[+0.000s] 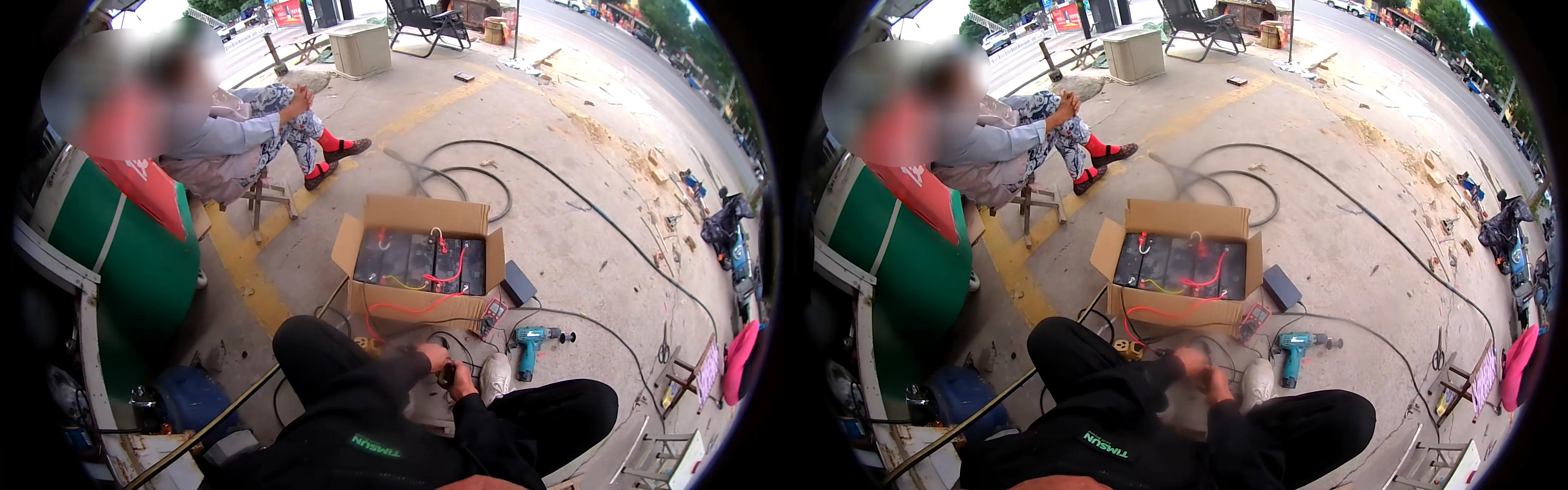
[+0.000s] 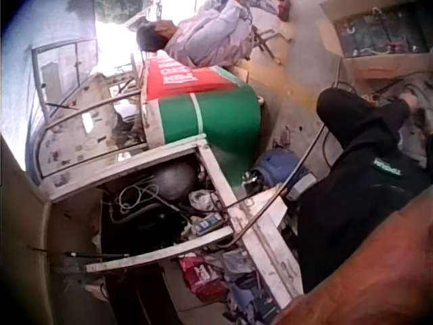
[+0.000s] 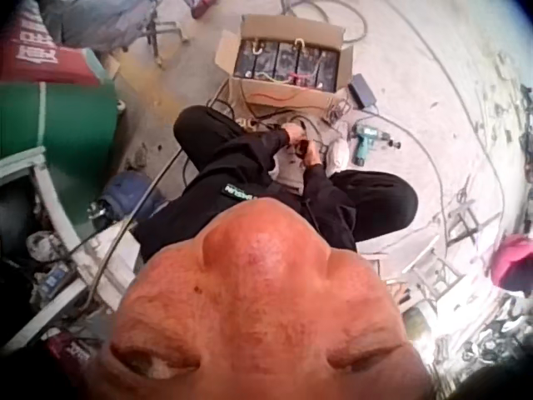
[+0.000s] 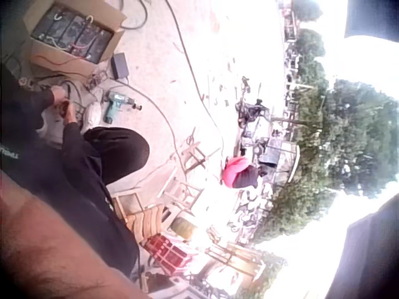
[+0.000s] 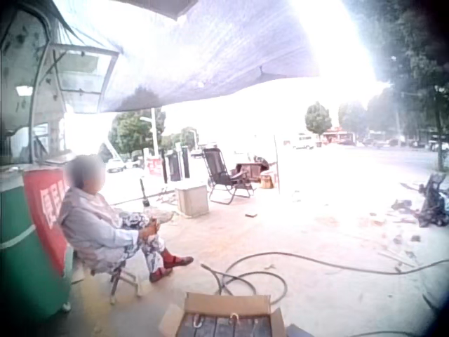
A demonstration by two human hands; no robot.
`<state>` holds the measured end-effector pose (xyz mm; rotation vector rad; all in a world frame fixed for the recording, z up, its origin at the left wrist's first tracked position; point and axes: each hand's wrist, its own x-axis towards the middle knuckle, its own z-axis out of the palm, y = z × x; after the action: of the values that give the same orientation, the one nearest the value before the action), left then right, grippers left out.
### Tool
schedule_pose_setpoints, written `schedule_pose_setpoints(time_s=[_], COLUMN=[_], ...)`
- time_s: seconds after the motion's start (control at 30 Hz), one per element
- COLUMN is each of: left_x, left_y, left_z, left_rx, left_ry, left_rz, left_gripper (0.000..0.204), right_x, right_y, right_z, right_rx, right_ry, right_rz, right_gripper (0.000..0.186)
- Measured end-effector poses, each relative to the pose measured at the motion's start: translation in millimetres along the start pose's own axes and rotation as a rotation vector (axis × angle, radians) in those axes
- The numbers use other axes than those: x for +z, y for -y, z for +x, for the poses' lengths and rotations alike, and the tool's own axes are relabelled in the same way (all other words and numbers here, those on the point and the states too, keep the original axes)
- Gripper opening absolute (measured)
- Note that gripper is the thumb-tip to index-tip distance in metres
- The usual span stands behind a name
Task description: The person sits on the ground and works on a battery pack placed in a cardboard box. They use a multimeter to measure voltage at the battery terminals and manipulate wires connected to the pack. The person also handles a power drill and a red plastic object during the process.
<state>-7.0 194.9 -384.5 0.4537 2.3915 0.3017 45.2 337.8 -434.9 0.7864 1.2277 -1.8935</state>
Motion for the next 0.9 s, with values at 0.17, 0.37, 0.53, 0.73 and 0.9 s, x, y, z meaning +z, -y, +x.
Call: schedule_pose_setpoints(time_s=[0.17,0.37,0.53,0.73,0.9], left_x=[-1,18,10,-2,11], left_y=[-22,-15,-30,-21,-20], left_z=[15,28,32,34,45], left_rx=[0.054,-0.076,-0.123,-0.069,0.033], left_ry=[-0.044,-0.115,-0.109,-0.082,-0.156], left_rz=[-0.023,-0.090,-0.196,-0.121,-0.216], left_gripper=[0.030,0.031,0.030,0.033,0.033], right_x=[-29,-18,-26,-13,-22], right_y=[12,34,29,33,40], right_z=[-6,-33,-17,-14,-38], right_rx=[0.006,0.111,-0.067,-0.232,-0.485], right_ry=[0.011,0.058,-0.112,-0.097,-0.088], right_rz=[0.056,0.054,-0.099,-0.207,-0.361], right_gripper=[0.023,0.024,0.013,0.024,0.020])
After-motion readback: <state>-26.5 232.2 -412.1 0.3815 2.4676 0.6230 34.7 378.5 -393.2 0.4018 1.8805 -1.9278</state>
